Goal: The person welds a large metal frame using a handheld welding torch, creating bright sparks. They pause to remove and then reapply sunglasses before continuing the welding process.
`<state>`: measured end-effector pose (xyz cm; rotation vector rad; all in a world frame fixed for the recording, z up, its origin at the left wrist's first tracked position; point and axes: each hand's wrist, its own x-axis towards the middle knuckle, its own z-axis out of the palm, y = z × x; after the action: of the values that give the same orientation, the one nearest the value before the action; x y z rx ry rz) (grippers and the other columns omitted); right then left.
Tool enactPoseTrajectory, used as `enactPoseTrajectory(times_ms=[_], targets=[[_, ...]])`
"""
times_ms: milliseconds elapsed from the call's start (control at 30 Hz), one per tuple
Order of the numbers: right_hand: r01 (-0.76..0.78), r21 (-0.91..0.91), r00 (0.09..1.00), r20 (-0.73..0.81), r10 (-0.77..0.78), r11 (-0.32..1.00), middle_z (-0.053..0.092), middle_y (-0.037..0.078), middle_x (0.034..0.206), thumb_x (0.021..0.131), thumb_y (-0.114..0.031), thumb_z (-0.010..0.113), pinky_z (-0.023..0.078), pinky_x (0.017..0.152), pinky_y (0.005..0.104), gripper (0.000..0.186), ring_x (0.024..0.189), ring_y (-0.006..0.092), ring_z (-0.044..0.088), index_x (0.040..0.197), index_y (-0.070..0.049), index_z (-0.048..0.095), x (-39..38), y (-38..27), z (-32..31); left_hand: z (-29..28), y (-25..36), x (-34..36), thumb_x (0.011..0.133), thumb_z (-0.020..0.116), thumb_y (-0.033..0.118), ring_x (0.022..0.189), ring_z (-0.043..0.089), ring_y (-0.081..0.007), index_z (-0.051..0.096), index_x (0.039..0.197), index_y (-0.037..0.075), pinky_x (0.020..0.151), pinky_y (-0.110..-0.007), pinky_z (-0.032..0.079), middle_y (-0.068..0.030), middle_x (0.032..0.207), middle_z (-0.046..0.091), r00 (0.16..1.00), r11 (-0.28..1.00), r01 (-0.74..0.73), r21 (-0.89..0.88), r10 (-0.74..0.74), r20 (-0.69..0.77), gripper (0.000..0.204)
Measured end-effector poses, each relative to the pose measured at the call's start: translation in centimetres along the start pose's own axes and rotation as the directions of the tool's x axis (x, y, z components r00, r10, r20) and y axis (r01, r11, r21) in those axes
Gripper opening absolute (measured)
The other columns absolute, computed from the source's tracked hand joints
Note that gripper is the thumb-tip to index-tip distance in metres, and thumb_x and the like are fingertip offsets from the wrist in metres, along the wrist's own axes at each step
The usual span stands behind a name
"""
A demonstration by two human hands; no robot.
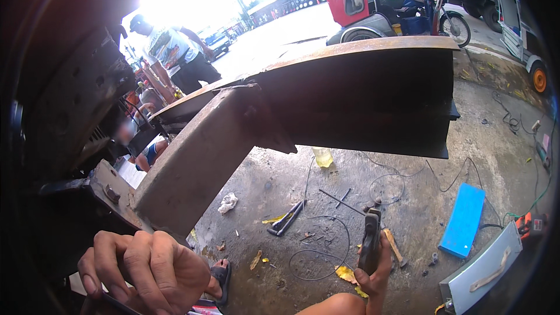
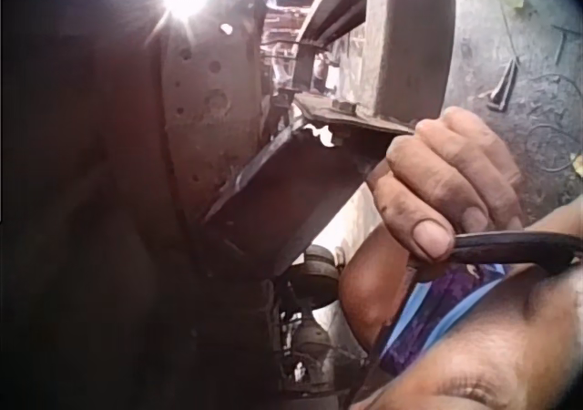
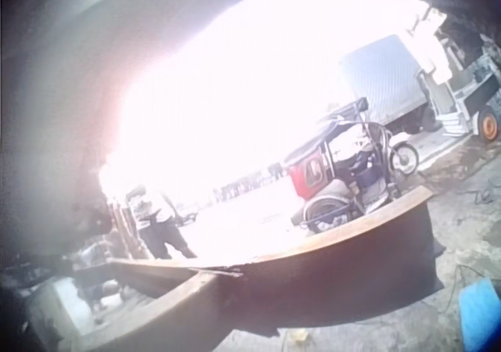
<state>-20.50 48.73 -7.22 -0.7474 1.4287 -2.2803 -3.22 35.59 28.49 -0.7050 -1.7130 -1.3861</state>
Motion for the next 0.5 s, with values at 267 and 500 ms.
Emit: enactPoseTrajectory(times_ms=[267, 500], targets=[[0.02, -0.05, 1.0, 0.001, -0.02, 0.999, 0.064, 0.008, 0.102, 0.075, -0.06, 0.085, 0.051, 0.07, 0.0274, 0.119, 0.08, 0.0128, 0.062, 0.157, 0.005, 0.029, 0.7, -2.5, 0.8, 1.6, 1.6, 0.1, 0.1, 0.068, 0.018, 0.07, 0.073, -0.0171, 0.076, 0.112, 0.01, 0.066, -0.022, 0.059, -0.0055, 0.095, 0.066, 0.976, 0.998, 0.062, 0.03, -0.054, -0.213, 0.017], [0.093, -0.11, 0.996, 0.008, -0.093, 0.99, 0.064, 0.009, 0.101, 0.072, -0.058, 0.084, 0.049, 0.072, 0.0268, 0.118, 0.083, 0.0134, 0.062, 0.154, 0.008, 0.033, 1.8, -4.6, 1.7, 0.7, 1.7, 0.8, 0.1, 0.066, 0.022, 0.07, 0.073, -0.0215, 0.073, 0.117, 0.007, 0.06, -0.031, 0.062, -0.0085, 0.098, 0.064, 0.987, 1.0, -0.009, 0.027, 0.014, -0.16, 0.023]])
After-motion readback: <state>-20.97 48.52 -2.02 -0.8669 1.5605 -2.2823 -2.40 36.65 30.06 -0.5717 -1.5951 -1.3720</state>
